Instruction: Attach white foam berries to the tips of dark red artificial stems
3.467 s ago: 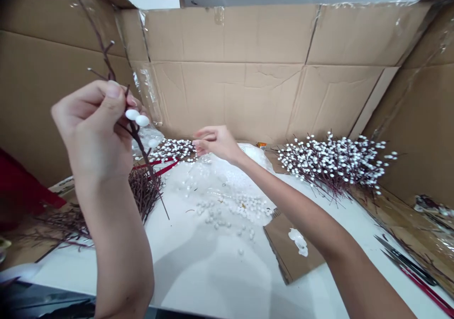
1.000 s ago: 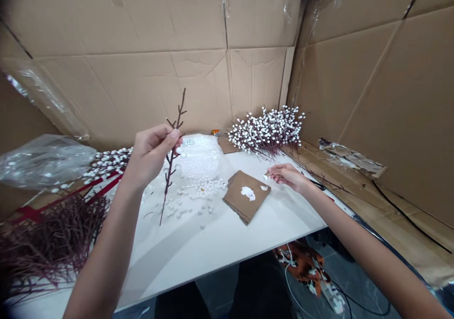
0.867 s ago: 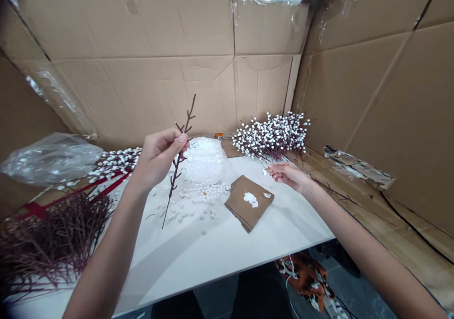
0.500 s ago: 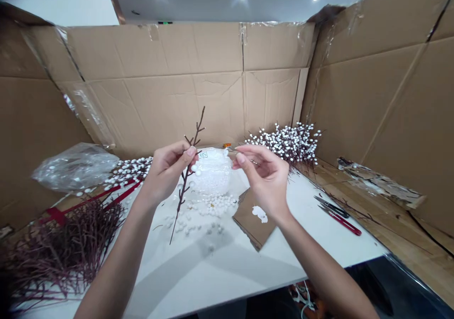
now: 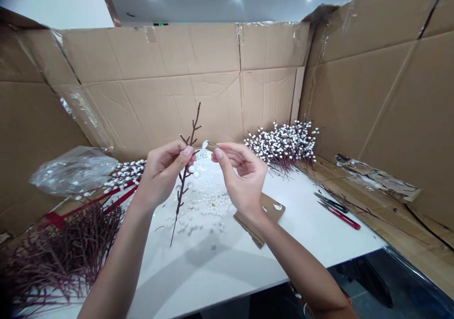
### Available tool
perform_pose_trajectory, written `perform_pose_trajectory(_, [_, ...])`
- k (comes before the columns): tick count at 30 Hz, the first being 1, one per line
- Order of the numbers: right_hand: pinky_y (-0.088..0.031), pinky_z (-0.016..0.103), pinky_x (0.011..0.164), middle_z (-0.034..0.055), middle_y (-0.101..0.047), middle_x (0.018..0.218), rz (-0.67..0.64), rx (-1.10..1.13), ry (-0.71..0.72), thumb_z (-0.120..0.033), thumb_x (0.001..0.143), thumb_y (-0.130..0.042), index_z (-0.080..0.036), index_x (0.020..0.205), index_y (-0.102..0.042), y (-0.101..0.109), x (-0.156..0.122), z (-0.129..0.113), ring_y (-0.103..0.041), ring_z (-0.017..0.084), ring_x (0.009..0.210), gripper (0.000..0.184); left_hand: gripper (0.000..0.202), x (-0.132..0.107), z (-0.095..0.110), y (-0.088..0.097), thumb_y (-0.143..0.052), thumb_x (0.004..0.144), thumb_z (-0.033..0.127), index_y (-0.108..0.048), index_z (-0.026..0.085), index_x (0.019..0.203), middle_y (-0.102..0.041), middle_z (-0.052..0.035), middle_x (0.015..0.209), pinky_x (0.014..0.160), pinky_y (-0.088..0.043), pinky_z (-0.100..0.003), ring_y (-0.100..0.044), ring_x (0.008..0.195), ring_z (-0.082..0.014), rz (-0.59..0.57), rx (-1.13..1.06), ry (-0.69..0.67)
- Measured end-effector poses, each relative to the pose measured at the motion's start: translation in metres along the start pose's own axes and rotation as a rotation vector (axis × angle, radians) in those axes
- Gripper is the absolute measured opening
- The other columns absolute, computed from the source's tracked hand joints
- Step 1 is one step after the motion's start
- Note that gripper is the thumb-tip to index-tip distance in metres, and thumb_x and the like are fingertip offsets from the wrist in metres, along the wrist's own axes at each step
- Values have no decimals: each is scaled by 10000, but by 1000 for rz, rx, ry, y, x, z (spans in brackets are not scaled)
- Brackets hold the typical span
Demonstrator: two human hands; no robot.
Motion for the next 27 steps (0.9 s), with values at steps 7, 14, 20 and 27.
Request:
perform_pose_trajectory(7, [-609,293,668,-4,-715,715,-18,7,-67,-240,772,-685,-198,822,-669,-7,-2,5,-697,134,649,67,301,1,1,0,-514,877,346,-494,172,632,-457,13,593,513,-324,-232,-418,558,-101,4,0,-8])
perform_pose_trajectory(14, [-618,285,631,-4,-717,725,15,30,-74,-275,792,-671,-203,834,-654,-2,1,9,-700,136,649,85,293,1,-1,0,-511,881,332,-501,174,634,-463,14,596,518,-332,-234,-424,561,-100,7,7,-22])
perform_pose_trajectory(20, [-597,281,601,-12,-697,691,15,26,-54,-285,798,-669,-206,837,-653,9,3,9,-673,124,596,89,270,3,-1,2,-522,862,314,-524,168,635,-490,7,596,513,-353,-224,-449,560,-98,29,3,-9])
perform_pose_trajectory(27, [-537,266,574,34,-674,737,-404,-567,-318,-450,831,-549,-158,855,-628,72,13,41,-607,112,577,303,283,6,-4,6,-537,849,319,-524,172,608,-479,4,557,465,-319,-225,-433,531,-101,55,35,-44])
Point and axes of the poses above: each hand's wrist, its own x-axis towards the middle knuckle, its own y-axis out of the back of the hand, z = x × y, the point moved 2 cm from there along x, towards the middle knuckle
